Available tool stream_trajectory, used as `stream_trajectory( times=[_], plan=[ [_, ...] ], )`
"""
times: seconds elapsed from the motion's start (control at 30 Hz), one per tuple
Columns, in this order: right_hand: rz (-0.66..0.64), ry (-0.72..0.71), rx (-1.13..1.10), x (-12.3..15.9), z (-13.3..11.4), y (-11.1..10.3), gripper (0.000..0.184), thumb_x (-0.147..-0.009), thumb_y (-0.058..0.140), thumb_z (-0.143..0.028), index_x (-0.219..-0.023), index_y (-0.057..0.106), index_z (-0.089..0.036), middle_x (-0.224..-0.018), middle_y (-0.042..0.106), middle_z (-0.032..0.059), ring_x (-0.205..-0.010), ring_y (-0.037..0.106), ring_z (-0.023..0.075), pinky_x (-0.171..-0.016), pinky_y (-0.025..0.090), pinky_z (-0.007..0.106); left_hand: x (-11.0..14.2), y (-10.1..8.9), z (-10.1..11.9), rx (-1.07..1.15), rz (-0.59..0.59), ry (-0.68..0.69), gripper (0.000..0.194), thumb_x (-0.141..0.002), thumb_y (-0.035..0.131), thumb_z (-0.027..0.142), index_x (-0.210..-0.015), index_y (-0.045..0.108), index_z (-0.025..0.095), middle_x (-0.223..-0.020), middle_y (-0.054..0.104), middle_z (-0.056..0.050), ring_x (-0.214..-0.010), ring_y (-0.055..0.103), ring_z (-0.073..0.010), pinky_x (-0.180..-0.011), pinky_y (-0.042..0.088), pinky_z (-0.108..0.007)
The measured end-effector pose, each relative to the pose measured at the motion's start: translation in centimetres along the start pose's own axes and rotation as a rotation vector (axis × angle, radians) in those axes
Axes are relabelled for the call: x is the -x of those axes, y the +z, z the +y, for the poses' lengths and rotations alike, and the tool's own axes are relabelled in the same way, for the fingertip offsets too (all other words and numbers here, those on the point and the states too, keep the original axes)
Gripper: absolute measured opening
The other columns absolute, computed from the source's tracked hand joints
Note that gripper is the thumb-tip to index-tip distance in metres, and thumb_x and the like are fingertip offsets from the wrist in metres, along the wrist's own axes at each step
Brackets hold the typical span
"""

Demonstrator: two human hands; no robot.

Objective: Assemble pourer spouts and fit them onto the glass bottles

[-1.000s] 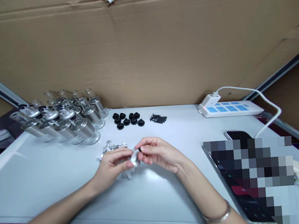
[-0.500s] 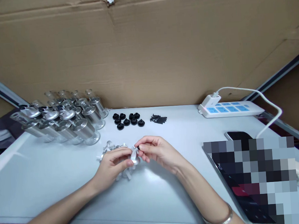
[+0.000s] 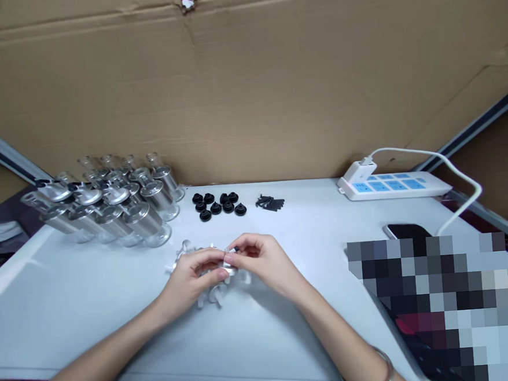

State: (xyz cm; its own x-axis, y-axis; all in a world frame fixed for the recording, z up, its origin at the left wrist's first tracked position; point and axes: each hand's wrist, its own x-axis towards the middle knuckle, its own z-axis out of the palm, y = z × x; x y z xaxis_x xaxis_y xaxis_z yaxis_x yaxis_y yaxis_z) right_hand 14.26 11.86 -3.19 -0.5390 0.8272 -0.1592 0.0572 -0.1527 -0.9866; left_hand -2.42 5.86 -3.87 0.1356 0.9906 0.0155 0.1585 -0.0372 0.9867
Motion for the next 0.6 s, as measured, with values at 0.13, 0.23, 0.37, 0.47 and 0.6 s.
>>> stream_trajectory(
  times=[0.13,0.23,0.37,0.47,0.6],
  plan=[
    [0.044,-0.022,0.030,0.0,-0.2,-0.1,0.029,-0.061,0.080,-0.043,-0.070,0.069,-0.018,-0.063,0.063,0.0000,-0.058,0.054,0.0122,-0.058,0.043,0.027,0.1,-0.2,0.6,-0.131,-0.055,0.013,0.022,-0.079,0.069,0.030,-0.099,0.073,0.020,-0.091,0.071,-0.005,-0.079,0.065,-0.0170,-0.073,0.051,-0.026],
    [0.065,-0.031,0.020,0.0,-0.4,-0.2,0.025,-0.063,0.079,-0.041,-0.069,0.069,-0.019,-0.064,0.065,0.0007,-0.056,0.052,0.0111,-0.056,0.042,0.027,0.2,-0.7,1.3,-0.298,-0.072,0.069,0.024,-0.081,0.067,0.030,-0.103,0.072,0.023,-0.099,0.072,-0.005,-0.080,0.066,-0.0171,-0.076,0.052,-0.028],
    [0.110,-0.007,0.007,0.1,-0.7,-0.4,0.024,-0.063,0.077,-0.040,-0.070,0.069,-0.018,-0.063,0.065,0.0012,-0.055,0.053,0.0116,-0.054,0.041,0.026,-1.1,-2.5,1.6,-0.491,0.057,0.105,0.024,-0.088,0.058,0.029,-0.106,0.070,0.019,-0.102,0.073,-0.007,-0.083,0.067,-0.0187,-0.080,0.053,-0.032],
    [0.140,0.011,0.001,0.2,-0.9,-0.5,0.024,-0.062,0.077,-0.039,-0.070,0.069,-0.018,-0.063,0.065,0.0008,-0.055,0.053,0.0114,-0.054,0.040,0.026,-3.7,-4.8,0.6,-0.667,0.156,0.126,0.024,-0.086,0.057,0.021,-0.108,0.068,0.018,-0.105,0.072,-0.008,-0.086,0.067,-0.0192,-0.080,0.053,-0.033],
    [0.137,0.013,0.000,0.2,-1.1,-0.5,0.022,-0.062,0.076,-0.038,-0.070,0.068,-0.018,-0.060,0.063,0.0001,-0.054,0.052,0.0114,-0.054,0.040,0.027,-7.6,-7.3,-1.5,-0.852,0.227,0.117,0.028,-0.083,0.061,0.014,-0.110,0.067,0.013,-0.104,0.070,-0.012,-0.085,0.067,-0.0207,-0.081,0.052,-0.034]
  ],
)
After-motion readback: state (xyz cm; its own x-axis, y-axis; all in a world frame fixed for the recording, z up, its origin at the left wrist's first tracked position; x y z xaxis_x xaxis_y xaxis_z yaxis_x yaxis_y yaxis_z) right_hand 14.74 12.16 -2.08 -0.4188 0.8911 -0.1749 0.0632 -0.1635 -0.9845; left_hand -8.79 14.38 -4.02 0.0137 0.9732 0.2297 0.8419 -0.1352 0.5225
